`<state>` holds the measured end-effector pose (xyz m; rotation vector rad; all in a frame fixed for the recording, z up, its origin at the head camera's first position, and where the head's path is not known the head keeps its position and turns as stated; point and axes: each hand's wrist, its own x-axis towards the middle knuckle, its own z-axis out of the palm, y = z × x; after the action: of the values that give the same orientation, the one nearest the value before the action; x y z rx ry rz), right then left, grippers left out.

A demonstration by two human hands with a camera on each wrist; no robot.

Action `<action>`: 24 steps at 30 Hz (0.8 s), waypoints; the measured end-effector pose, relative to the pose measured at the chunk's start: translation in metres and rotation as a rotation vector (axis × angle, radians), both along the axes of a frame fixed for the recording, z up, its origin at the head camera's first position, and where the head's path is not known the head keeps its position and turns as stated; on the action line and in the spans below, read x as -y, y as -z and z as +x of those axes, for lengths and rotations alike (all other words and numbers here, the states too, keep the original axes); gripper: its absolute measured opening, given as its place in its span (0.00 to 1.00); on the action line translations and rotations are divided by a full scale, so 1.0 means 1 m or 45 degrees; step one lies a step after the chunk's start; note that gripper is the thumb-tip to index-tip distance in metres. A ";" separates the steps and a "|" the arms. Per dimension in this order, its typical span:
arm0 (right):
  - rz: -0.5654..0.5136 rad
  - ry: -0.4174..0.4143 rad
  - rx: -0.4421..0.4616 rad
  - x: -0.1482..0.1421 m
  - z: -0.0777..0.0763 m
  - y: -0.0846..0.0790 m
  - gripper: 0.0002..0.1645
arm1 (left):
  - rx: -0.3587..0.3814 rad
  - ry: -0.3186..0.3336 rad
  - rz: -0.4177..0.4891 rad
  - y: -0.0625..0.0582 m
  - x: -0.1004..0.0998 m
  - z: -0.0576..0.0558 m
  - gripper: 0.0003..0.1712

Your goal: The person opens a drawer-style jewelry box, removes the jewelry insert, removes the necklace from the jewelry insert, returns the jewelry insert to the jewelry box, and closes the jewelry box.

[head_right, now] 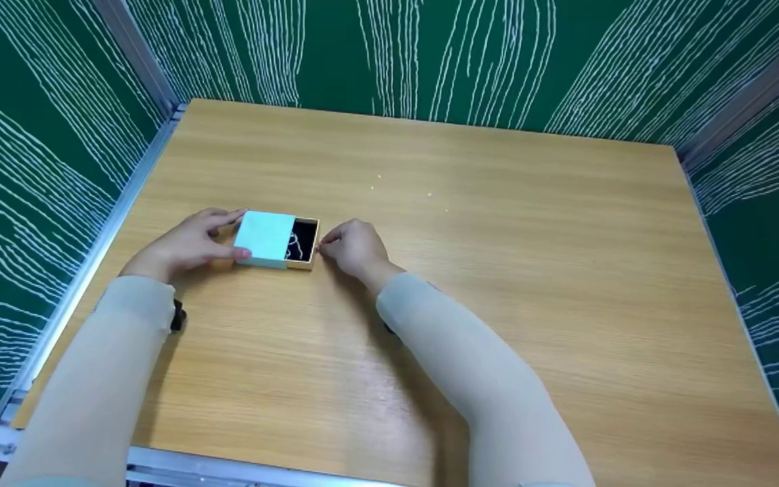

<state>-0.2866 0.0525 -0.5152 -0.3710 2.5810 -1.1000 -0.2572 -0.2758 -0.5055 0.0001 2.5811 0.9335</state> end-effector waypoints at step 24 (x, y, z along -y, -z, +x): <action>-0.057 0.076 0.102 -0.007 -0.001 0.002 0.11 | -0.006 -0.005 0.005 0.000 -0.001 0.000 0.62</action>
<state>-0.2872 0.0591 -0.5176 -0.2566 2.5154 -1.1704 -0.2574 -0.2748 -0.5055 -0.0015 2.5843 0.9404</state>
